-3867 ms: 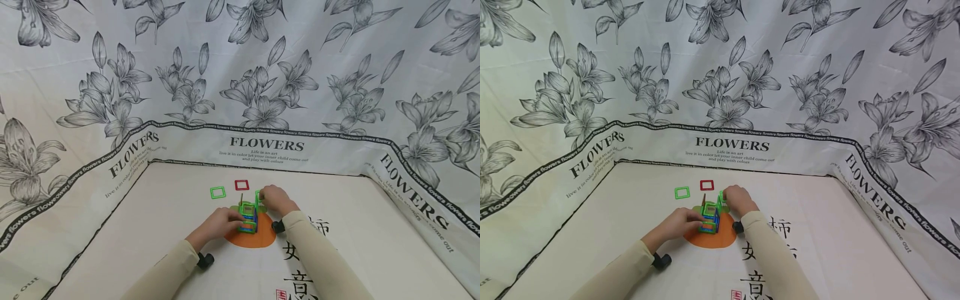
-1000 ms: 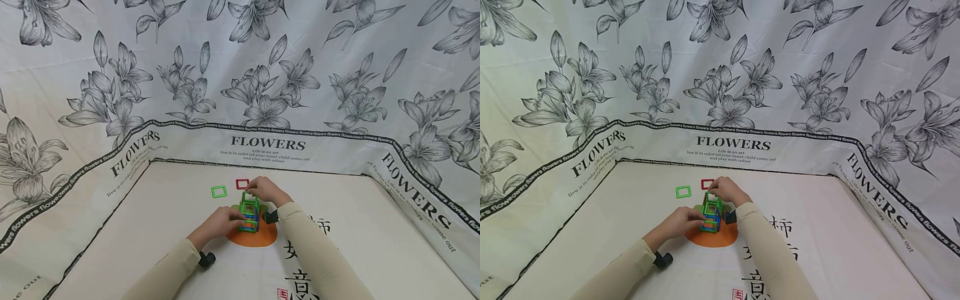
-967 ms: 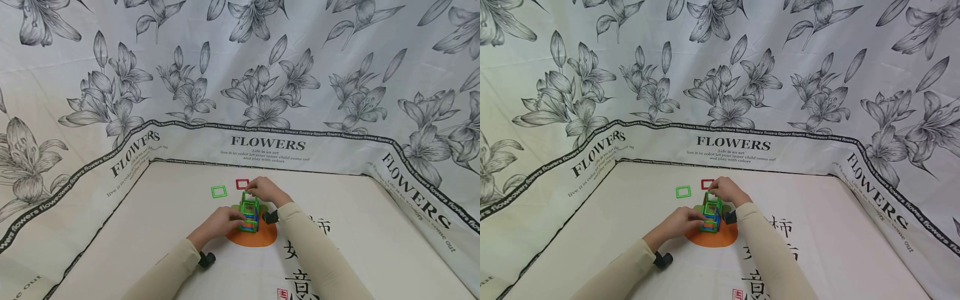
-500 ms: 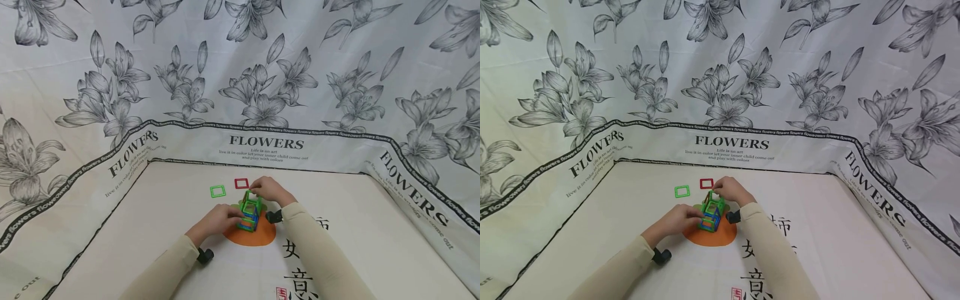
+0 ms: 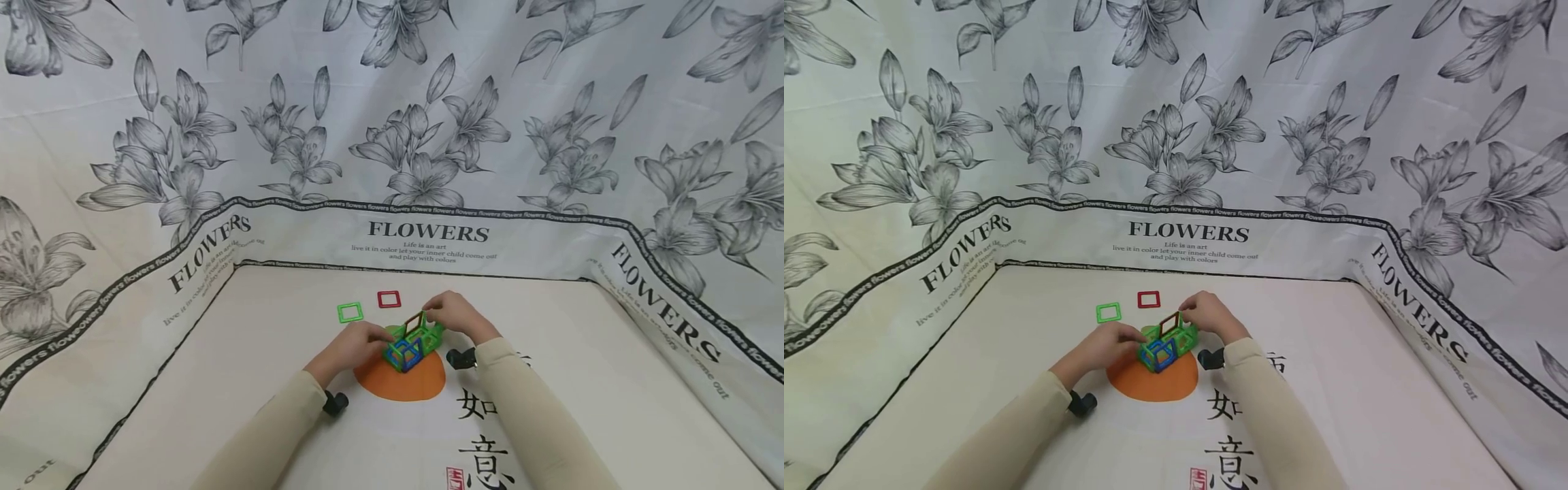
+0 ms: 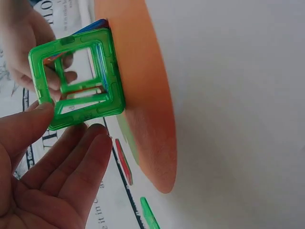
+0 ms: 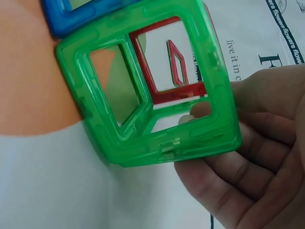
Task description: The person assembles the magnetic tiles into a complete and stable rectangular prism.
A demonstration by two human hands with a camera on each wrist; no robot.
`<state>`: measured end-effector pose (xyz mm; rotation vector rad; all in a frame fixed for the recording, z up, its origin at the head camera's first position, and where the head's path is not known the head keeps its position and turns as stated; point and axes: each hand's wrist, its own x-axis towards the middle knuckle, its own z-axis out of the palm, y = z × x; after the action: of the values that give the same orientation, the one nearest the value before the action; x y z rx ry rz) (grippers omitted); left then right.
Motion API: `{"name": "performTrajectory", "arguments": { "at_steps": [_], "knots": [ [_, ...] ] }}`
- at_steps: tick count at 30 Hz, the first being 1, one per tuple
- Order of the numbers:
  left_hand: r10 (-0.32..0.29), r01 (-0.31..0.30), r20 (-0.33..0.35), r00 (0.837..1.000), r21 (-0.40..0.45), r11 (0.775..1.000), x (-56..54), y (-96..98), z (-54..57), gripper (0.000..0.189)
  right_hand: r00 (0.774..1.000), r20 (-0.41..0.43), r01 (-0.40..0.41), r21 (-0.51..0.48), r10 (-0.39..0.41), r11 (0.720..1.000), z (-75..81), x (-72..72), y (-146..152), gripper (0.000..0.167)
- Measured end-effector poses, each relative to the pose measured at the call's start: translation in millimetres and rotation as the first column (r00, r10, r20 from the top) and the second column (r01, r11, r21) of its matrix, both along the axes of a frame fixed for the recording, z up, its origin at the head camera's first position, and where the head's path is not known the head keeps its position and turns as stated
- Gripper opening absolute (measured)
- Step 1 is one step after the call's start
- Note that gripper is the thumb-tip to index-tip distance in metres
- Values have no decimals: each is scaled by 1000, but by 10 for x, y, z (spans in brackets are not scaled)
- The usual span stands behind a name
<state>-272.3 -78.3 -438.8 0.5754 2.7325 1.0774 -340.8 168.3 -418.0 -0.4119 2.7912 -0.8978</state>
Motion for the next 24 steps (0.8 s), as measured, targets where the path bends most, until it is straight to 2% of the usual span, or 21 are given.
{"name": "performTrajectory", "arguments": {
  "at_steps": [6, 13, 19, 24],
  "knots": [
    [46, -46, 36, 998, 0, 999, -160, 21, 8, 22, 997, 57, 56, -67, -52, 996, -10, 52, 86, 30],
    [48, -46, 46, 998, -25, 999, -371, 41, 24, 23, 990, 109, 109, -166, -92, 980, -76, 104, 169, 34],
    [62, -60, 46, 997, -41, 997, -514, 100, 14, 24, 982, 134, 168, -256, -137, 952, -168, 193, 222, 35],
    [73, -70, 45, 996, -55, 996, -560, 165, 22, 25, 975, 124, 211, -287, -182, 934, -208, 283, 211, 38]
  ]
}}
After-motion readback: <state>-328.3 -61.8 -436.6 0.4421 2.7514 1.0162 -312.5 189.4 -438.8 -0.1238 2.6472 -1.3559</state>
